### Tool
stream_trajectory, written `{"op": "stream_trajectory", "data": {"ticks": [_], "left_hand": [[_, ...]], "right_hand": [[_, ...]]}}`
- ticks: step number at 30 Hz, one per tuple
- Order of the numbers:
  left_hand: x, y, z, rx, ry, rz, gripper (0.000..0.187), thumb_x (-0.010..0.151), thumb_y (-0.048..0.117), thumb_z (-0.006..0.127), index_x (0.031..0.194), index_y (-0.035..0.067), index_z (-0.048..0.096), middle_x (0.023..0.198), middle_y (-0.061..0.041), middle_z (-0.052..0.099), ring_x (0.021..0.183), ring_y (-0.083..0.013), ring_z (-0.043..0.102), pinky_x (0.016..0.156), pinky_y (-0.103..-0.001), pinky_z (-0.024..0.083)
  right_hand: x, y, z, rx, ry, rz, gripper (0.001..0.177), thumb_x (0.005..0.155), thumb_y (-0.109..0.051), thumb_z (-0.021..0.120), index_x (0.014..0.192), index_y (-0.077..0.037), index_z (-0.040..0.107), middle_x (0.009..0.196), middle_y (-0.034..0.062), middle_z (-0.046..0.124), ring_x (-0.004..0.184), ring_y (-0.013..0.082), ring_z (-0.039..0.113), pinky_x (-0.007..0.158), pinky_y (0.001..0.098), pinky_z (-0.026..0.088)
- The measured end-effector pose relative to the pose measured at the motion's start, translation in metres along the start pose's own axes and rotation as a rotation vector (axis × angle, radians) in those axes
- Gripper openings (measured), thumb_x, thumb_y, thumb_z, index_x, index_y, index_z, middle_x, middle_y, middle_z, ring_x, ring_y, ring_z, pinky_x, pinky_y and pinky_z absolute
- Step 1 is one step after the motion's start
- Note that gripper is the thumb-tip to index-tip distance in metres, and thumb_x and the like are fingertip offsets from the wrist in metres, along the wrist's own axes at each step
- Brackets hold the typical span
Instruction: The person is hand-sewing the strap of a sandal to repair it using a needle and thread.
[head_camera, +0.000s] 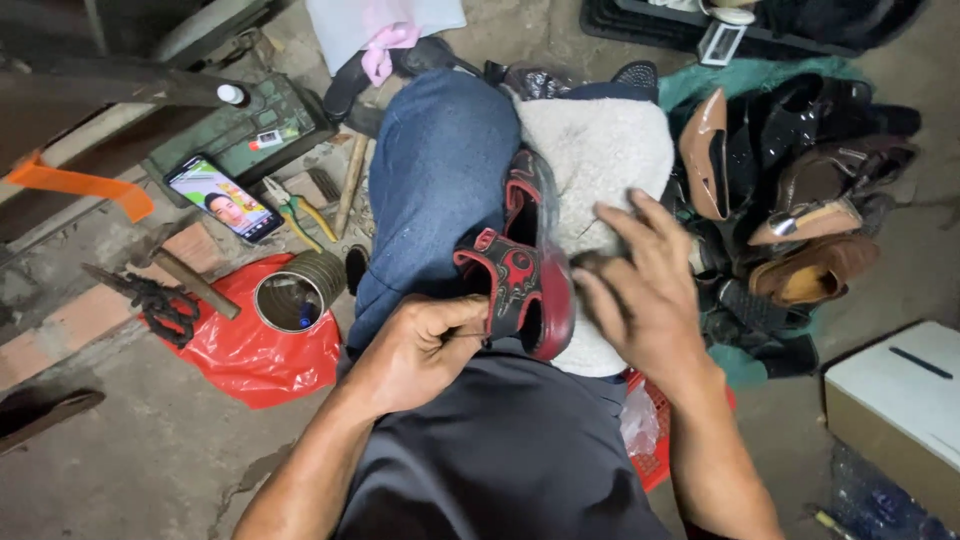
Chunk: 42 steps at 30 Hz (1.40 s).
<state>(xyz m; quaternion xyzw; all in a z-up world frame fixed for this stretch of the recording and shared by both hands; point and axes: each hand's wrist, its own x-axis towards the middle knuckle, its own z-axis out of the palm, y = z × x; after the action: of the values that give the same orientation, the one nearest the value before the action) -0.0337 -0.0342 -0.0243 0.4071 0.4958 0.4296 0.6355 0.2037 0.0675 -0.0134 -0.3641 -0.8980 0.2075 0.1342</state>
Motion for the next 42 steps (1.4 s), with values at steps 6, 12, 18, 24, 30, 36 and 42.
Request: {"op": "stream_trajectory", "data": {"ticks": [6,12,18,24,30,36,42], "left_hand": [[-0.003,-0.001,0.004,0.060,-0.012,0.012,0.037,0.085,-0.011,0.059,0.115,0.004,0.073,0.068,0.005,0.052,0.056,-0.0084,0.039,0.051,-0.026,0.037],[0.002,0.005,0.010,0.216,-0.024,0.144,0.018,0.080,-0.010,0.058,0.088,0.005,0.061,0.061,0.002,0.049,0.050,-0.0140,0.039,0.048,-0.032,0.036],[0.002,0.004,0.018,0.276,0.023,0.196,0.015,0.081,-0.008,0.061,0.091,0.002,0.066,0.063,-0.001,0.062,0.044,-0.0148,0.043,0.044,-0.032,0.036],[0.004,-0.006,0.028,0.260,0.046,0.239,0.022,0.091,-0.002,0.059,0.103,0.009,0.075,0.066,-0.010,0.067,0.066,-0.0334,0.070,0.058,-0.037,0.057],[0.009,-0.002,0.037,0.321,0.083,0.252,0.016,0.091,0.001,0.058,0.088,0.012,0.069,0.058,-0.006,0.059,0.059,-0.0321,0.067,0.052,-0.036,0.053],[0.021,0.015,0.048,0.385,-0.063,0.232,0.010,0.088,0.000,0.061,0.087,0.008,0.057,0.065,-0.005,0.064,0.049,-0.0293,0.058,0.049,-0.043,0.042],[0.009,0.051,0.026,0.401,-0.080,0.192,0.047,0.079,-0.004,0.068,0.125,0.006,0.068,0.098,-0.008,0.078,0.070,-0.0225,0.075,0.061,-0.035,0.057]], "right_hand": [[-0.037,0.016,-0.013,1.375,0.133,0.163,0.033,0.092,-0.007,0.043,0.059,-0.012,0.040,0.089,0.0185,0.061,0.080,0.0262,0.054,0.079,0.0504,0.053],[-0.006,0.005,-0.024,0.594,-0.207,0.287,0.079,0.069,-0.027,0.081,0.135,0.008,0.055,0.135,0.0184,0.057,0.083,0.0174,0.060,0.079,0.0323,0.053],[-0.016,0.024,-0.010,0.307,-0.442,0.300,0.086,0.055,-0.055,0.087,0.115,0.000,0.061,0.107,0.0110,0.069,0.088,0.0268,0.067,0.078,0.0391,0.052],[-0.037,0.038,0.009,0.541,-0.256,0.189,0.063,0.064,-0.062,0.087,0.084,-0.009,0.061,0.061,0.0006,0.052,0.054,0.0193,0.053,0.055,0.0329,0.045],[-0.049,0.024,0.007,0.465,-0.134,0.167,0.052,0.067,-0.061,0.084,0.072,-0.015,0.059,0.055,-0.0016,0.042,0.046,0.0217,0.049,0.050,0.0320,0.044],[-0.057,-0.004,0.008,0.380,-0.087,0.402,0.052,0.072,-0.016,0.079,0.118,0.002,0.063,0.083,0.0078,0.065,0.066,0.0193,0.055,0.062,0.0310,0.046],[-0.068,0.010,0.009,0.615,0.186,0.630,0.048,0.096,-0.021,0.044,0.131,0.006,0.061,0.112,0.0118,0.071,0.092,0.0192,0.061,0.084,0.0299,0.049]]}}
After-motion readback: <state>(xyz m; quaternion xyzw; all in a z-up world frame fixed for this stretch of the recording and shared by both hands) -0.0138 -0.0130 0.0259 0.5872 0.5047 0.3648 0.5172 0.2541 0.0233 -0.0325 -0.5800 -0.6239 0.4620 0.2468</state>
